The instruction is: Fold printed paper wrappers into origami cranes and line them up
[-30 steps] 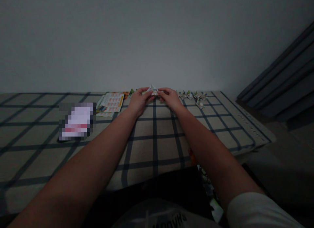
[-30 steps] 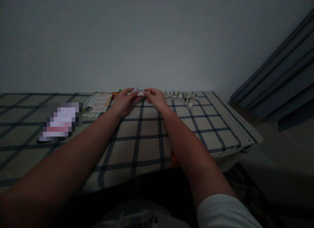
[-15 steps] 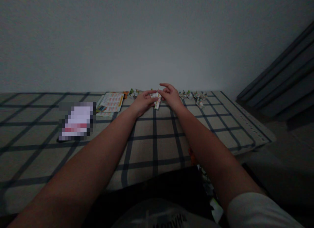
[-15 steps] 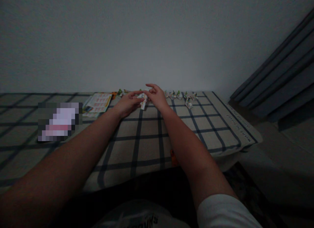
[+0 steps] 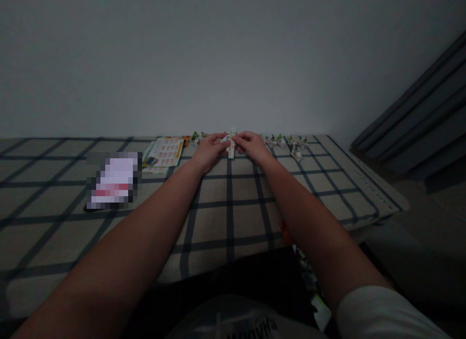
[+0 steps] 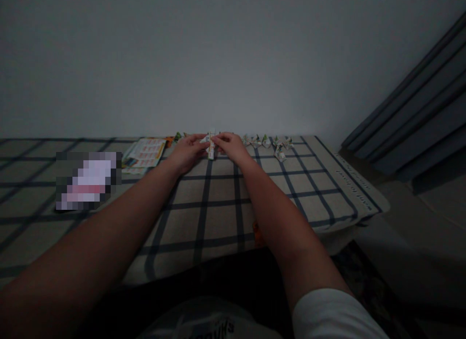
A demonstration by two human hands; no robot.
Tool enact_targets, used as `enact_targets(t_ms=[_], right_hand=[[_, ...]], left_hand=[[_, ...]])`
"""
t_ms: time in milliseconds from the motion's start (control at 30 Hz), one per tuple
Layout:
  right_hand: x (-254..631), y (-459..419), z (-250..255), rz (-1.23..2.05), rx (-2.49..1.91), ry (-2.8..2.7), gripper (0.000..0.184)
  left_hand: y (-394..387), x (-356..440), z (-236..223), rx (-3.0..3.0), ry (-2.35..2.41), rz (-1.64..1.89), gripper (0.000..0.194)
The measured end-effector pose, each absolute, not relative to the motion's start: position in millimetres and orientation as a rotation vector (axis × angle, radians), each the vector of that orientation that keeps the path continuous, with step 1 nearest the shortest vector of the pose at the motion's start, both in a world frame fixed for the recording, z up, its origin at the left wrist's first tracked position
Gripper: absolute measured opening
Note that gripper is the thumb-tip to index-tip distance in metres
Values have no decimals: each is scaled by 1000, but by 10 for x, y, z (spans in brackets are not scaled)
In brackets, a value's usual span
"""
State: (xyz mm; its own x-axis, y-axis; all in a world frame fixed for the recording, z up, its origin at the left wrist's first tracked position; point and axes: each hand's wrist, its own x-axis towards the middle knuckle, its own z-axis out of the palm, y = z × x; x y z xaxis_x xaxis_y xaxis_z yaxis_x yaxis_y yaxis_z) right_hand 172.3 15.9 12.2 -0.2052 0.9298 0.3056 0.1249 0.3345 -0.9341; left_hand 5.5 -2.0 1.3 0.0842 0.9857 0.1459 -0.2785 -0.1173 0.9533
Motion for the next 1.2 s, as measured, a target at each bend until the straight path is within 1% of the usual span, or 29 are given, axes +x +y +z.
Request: enact_targets(t_ms=[267, 467, 700, 867, 1067, 1200], right_hand=[[1712, 110, 163, 975, -1033, -1598, 22], [1699, 154, 125, 1033, -993, -1580, 27], [1718, 118, 155, 1039, -1009, -1586, 17], [1714, 106, 158, 986, -1015, -1608, 19], [1691, 91, 162, 1095, -986, -1547, 14], [1686, 104, 161, 1092, -985, -1529, 14]], left_hand=[[-59, 68, 42, 1182, 913, 1375, 34], [8, 47, 8, 1145, 904, 1473, 33], [67, 28, -54, 1162, 905, 1467, 36], [45, 45, -48, 1187, 920, 1465, 36], [5, 53, 11, 1184, 925, 1502, 33], [-23, 58, 39, 1144, 908, 1470, 35]])
